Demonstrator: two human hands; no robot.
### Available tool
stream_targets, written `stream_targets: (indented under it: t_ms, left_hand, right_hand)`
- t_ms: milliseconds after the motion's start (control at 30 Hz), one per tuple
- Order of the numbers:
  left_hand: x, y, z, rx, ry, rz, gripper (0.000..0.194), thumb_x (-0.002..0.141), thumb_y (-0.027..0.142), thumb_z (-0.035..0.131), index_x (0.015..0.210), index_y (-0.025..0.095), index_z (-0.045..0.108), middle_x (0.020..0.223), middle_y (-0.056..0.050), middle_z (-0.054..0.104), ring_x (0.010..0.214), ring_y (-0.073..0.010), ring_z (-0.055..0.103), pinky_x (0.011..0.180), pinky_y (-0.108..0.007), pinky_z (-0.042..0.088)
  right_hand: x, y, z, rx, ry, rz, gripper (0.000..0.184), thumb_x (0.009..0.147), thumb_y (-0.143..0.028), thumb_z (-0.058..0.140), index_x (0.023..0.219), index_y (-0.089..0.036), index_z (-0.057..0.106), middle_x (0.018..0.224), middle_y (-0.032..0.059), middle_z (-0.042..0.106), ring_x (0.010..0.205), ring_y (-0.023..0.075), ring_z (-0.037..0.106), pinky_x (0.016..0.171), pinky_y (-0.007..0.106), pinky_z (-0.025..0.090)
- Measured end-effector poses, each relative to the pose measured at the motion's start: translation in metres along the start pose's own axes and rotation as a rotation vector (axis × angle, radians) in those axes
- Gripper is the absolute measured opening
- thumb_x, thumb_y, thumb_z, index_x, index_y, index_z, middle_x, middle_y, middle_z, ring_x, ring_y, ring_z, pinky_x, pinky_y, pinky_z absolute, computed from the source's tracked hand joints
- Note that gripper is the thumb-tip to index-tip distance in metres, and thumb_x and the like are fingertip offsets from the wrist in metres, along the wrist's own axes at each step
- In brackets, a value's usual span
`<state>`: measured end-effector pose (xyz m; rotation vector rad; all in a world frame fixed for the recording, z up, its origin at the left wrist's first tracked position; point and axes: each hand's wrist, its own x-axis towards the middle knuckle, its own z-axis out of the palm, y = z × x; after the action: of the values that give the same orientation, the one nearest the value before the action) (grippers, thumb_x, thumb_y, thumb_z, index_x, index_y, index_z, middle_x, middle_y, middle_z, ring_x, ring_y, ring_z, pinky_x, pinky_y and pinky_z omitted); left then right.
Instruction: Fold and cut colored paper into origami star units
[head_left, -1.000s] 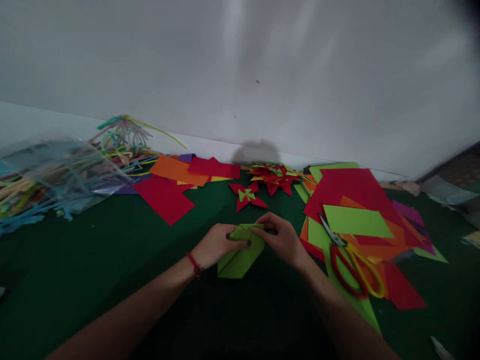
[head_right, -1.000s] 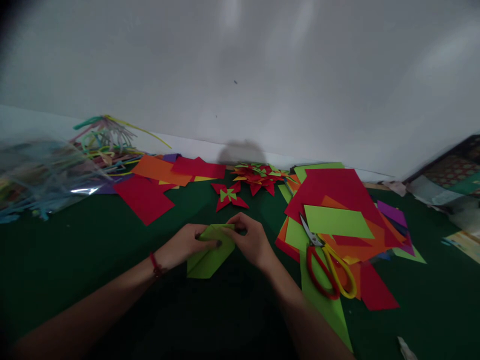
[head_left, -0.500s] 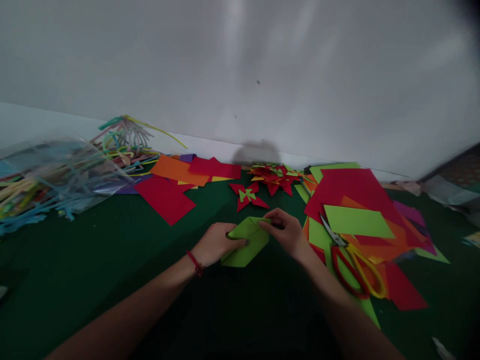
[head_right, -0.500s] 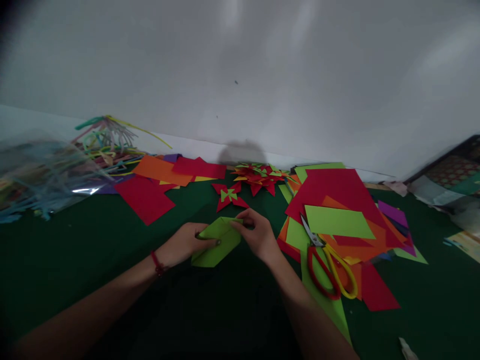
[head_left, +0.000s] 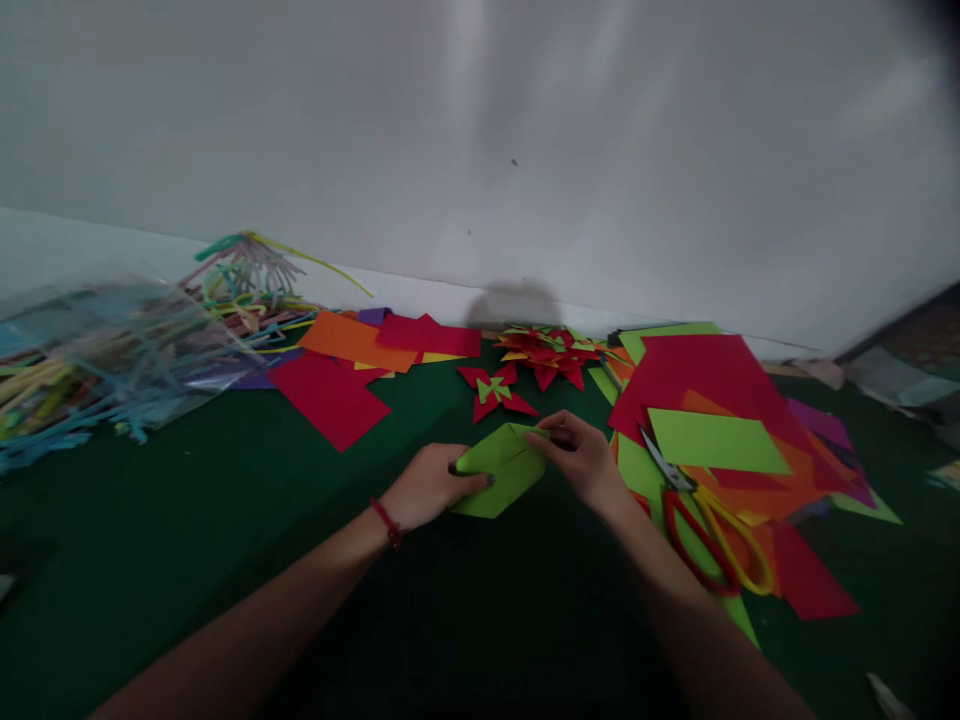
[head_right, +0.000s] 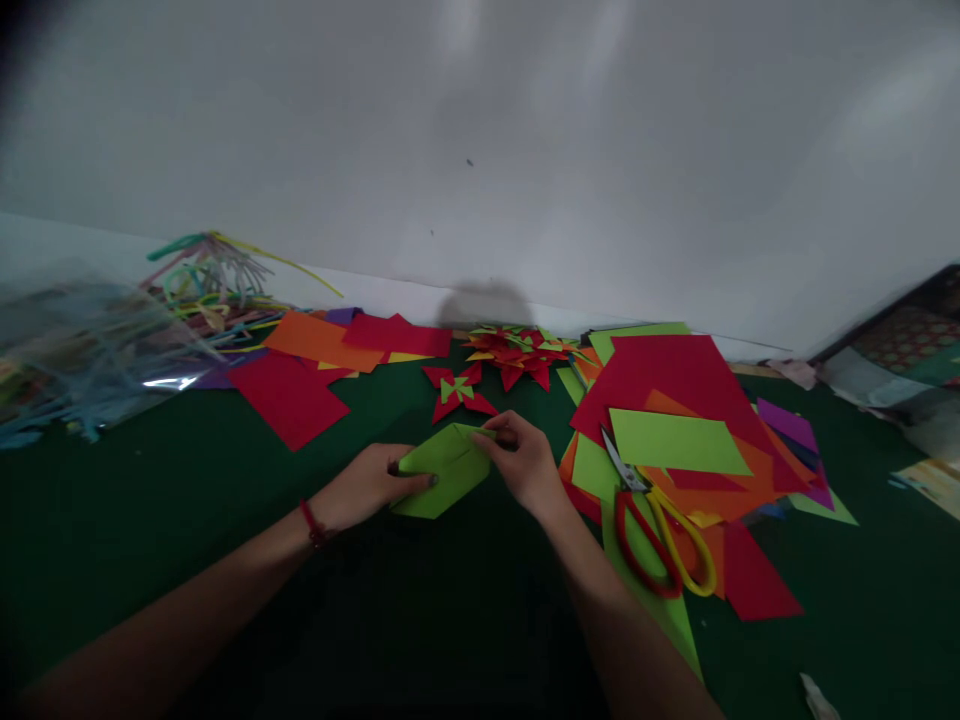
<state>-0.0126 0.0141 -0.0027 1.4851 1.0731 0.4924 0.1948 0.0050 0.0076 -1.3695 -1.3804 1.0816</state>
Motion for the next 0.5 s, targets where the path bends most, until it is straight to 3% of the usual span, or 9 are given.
stream_targets:
  t_ms: [267,500]
  left_hand:
    - [0.0031,-0.0016,-0.0002,-0.092,-0.058,0.022,0.024,0.069,0.035,0.062,0.083,0.015,0.061,0.085,-0.005,0.066,0.078,-0.018,0.06,0.066,-0.026,0.045]
    - [0.0041,-0.0021,-0.0027,-0.04,-0.031,0.057,0.022,0.07,0.034,0.062,0.081,0.015,0.062,0.082,-0.003,0.067,0.076,-0.0176,0.061,0.064,-0.025,0.045]
  right_hand:
    - [0.0023,0.0034,-0.0063,-0.001,0.05,-0.01,0.027,0.068,-0.045,0.063,0.078,-0.02,0.055,0.062,-0.0014,0.059,0.058,0.0143,0.057,0.049,0.024,0.042]
    - [0.0033,0.0068,-0.0092,0.039,0.049,-0.016,0.027,0.068,-0.044,0.064,0.078,-0.021,0.055,0.064,-0.0019,0.06,0.059,0.0134,0.056,0.049,0.022,0.039]
